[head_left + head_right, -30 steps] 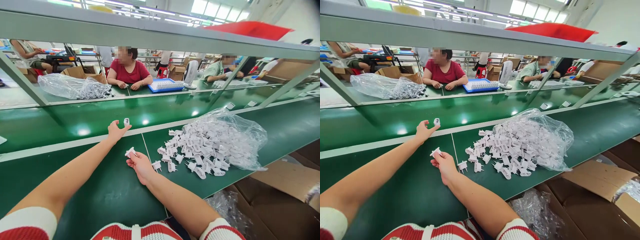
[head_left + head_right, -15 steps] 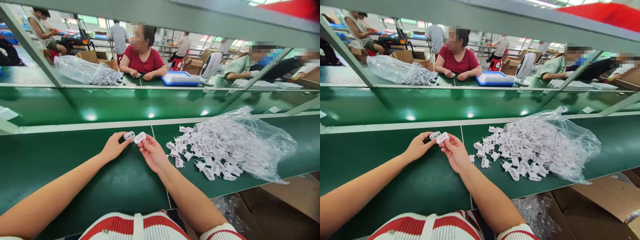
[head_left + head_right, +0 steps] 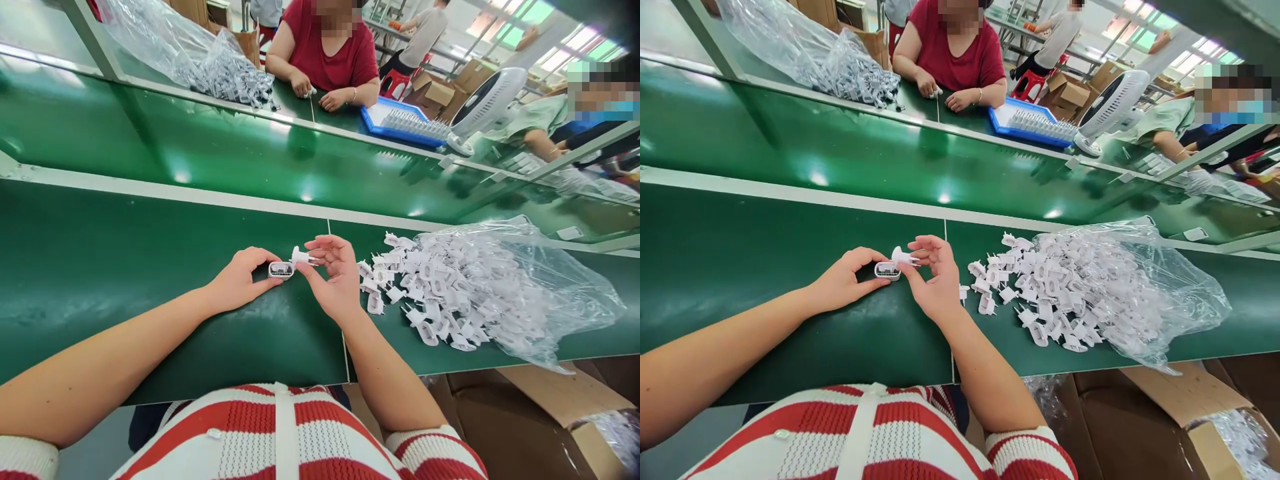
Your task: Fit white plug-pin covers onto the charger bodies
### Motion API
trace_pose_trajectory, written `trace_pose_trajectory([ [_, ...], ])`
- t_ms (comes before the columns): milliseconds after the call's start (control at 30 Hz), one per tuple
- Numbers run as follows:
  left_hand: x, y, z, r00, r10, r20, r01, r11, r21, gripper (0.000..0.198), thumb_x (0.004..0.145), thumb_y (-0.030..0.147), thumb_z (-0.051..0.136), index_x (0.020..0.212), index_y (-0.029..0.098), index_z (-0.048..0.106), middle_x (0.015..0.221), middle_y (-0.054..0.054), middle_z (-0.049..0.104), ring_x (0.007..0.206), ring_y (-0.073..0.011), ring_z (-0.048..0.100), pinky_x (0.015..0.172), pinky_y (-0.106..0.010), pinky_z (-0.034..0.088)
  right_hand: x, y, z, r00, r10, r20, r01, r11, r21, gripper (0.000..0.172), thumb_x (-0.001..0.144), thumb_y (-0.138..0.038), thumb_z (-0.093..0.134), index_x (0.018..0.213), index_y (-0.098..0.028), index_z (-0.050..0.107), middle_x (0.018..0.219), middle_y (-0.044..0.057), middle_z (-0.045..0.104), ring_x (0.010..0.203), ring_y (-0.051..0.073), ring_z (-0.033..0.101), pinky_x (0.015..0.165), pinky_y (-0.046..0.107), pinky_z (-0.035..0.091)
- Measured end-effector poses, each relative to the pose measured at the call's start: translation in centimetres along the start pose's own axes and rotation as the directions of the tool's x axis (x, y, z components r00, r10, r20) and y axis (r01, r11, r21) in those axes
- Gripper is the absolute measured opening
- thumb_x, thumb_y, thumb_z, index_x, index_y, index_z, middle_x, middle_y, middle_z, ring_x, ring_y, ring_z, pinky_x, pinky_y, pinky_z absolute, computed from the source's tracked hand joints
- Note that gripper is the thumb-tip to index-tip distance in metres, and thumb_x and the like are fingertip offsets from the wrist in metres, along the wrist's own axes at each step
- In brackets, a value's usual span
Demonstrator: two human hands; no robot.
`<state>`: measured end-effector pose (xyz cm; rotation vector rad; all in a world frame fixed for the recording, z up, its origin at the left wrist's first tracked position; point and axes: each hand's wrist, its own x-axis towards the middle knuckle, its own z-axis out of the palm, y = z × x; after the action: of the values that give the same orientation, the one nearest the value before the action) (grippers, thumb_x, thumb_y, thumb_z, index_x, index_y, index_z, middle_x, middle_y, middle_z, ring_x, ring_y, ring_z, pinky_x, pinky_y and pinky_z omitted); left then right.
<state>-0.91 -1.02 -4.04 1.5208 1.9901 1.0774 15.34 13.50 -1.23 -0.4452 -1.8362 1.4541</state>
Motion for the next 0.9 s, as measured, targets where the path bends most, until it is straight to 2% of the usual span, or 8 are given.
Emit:
trace_pose_trajectory([
  [67,0.0,0.1,0.0,1.0,0.021,0.004,-0.021,1.0,0.014,0.036,0.092,0.051,0.067,0.117,0.025,0.067,0.116,-0.005,0.071,0.111,-0.0264,0.061,0.105,-0.045,0.042,-0.1,-0.3,-0.2,0.999,-0.048,-0.009,0.047,0.993,-0.11,0.037,0.078,-0.02,0.083,0.109,-0.025,0.062,0.099,0.002,0.074,0.088,0.016,0.071,0.074,0.029,0.058],
  [167,0.0,0.2,0.0,0.999,0.053,0.004,-0.053,0.998,0.024,0.035,0.093,0.05,0.067,0.117,0.024,0.067,0.114,-0.005,0.071,0.109,-0.0258,0.061,0.104,-0.044,0.042,-0.1,-0.3,-0.4,0.983,-0.161,0.093,0.183,0.93,-0.319,0.017,0.087,-0.021,0.075,0.101,-0.025,0.069,0.098,0.002,0.077,0.086,0.017,0.07,0.071,0.031,0.058],
  [267,0.0,0.1,0.0,0.997,0.072,-0.003,-0.072,0.997,0.021,0.036,0.093,0.05,0.067,0.116,0.022,0.067,0.111,-0.006,0.072,0.107,-0.0258,0.062,0.102,-0.043,0.043,0.0,0.0,-0.3,0.939,-0.271,0.211,0.339,0.832,-0.44,0.02,0.094,-0.017,0.067,0.11,-0.028,0.071,0.103,0.002,0.078,0.092,0.018,0.07,0.081,0.035,0.058],
  [367,0.0,0.0,0.1,0.998,0.066,-0.006,-0.066,0.998,0.009,0.037,0.093,0.049,0.067,0.117,0.021,0.067,0.114,-0.007,0.072,0.11,-0.0265,0.061,0.103,-0.044,0.042,-0.1,0.3,0.0,0.902,-0.327,0.282,0.427,0.775,-0.466,0.031,0.098,-0.015,0.06,0.122,-0.031,0.068,0.11,0.001,0.078,0.101,0.019,0.07,0.091,0.036,0.058],
  [467,0.0,-0.2,0.3,0.997,0.078,-0.003,-0.078,0.997,-0.003,0.037,0.093,0.048,0.066,0.118,0.021,0.067,0.117,-0.006,0.072,0.113,-0.0268,0.061,0.106,-0.044,0.04,-0.3,0.5,0.4,0.884,-0.314,0.345,0.451,0.765,-0.46,0.044,0.1,-0.015,0.055,0.14,-0.033,0.055,0.114,0.001,0.077,0.104,0.018,0.072,0.094,0.036,0.058],
  [533,0.1,-0.4,0.3,0.996,0.092,-0.011,-0.092,0.996,-0.005,0.036,0.093,0.048,0.066,0.117,0.02,0.068,0.116,-0.006,0.072,0.113,-0.0267,0.061,0.106,-0.044,0.04,-0.4,0.5,0.6,0.882,-0.309,0.357,0.454,0.759,-0.467,0.046,0.099,-0.016,0.058,0.142,-0.031,0.052,0.113,0.001,0.078,0.102,0.019,0.073,0.093,0.036,0.058],
  [700,0.1,-0.2,0.3,0.995,0.095,-0.029,-0.096,0.995,-0.016,0.035,0.093,0.048,0.066,0.113,0.02,0.071,0.111,-0.007,0.073,0.109,-0.0266,0.063,0.103,-0.043,0.043,-0.1,0.7,0.8,0.86,-0.325,0.393,0.497,0.706,-0.505,0.023,0.1,-0.017,0.057,0.118,-0.027,0.067,0.107,0.003,0.079,0.094,0.02,0.072,0.087,0.037,0.058],
  [900,0.1,-0.1,0.2,0.997,0.075,-0.023,-0.076,0.997,-0.034,0.035,0.092,0.047,0.066,0.115,0.02,0.071,0.113,-0.006,0.074,0.11,-0.0265,0.063,0.105,-0.044,0.043,-0.1,0.8,0.7,0.858,-0.33,0.393,0.501,0.705,-0.502,0.024,0.101,-0.018,0.055,0.117,-0.028,0.069,0.106,0.003,0.079,0.095,0.021,0.071,0.087,0.039,0.057],
])
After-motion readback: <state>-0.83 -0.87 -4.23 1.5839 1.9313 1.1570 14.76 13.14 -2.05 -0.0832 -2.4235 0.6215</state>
